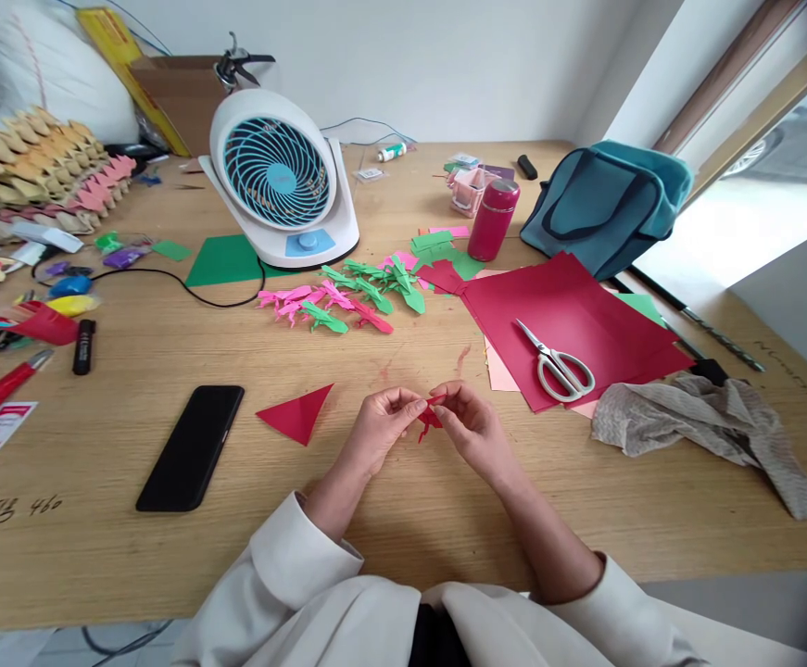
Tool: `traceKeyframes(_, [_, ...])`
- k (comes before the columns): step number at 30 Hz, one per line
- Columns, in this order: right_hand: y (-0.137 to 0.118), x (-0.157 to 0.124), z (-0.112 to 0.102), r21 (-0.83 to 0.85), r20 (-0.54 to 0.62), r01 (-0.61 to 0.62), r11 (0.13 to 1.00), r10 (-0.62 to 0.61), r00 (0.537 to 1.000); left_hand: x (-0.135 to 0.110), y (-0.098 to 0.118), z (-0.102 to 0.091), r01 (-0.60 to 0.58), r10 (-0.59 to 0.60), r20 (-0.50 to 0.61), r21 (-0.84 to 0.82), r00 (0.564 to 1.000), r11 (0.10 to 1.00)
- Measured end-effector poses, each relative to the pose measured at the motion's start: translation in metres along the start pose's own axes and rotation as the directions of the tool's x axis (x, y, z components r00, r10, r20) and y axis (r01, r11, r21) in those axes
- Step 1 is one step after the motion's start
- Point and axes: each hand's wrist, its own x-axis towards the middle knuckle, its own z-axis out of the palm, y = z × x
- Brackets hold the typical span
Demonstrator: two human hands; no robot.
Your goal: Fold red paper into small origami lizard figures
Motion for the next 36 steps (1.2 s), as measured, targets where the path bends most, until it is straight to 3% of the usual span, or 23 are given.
traceKeyframes(13, [-0.003,0.000,0.000,-0.120,-0.032,0.068,0.990,-0.073,0.997,-0.001,0.000,-0.001,0.009,-0.013,0.052,0.080,0.999,0.997])
traceKeyframes(21, [-0.003,-0.002,0.000,-0.194,-0.023,0.148,0.970,-0.155,0.988,-0.001,-0.001,0.001,-0.153,0.141,0.100,0.130,0.985,0.980])
traceKeyframes(30, [-0.009,-0.004,0.003,-0.384,-0.029,0.341,0.858,-0.380,0.924,-0.006,-0.004,0.004,-0.116,0.116,0.064,0.004,0.991,0.993])
traceKeyframes(36, [-0.006,-0.004,0.001,-0.300,-0.059,0.269,0.915,-0.300,0.952,-0.007,0.001,0.003,-0.206,0.204,0.047,0.060,0.978,0.977])
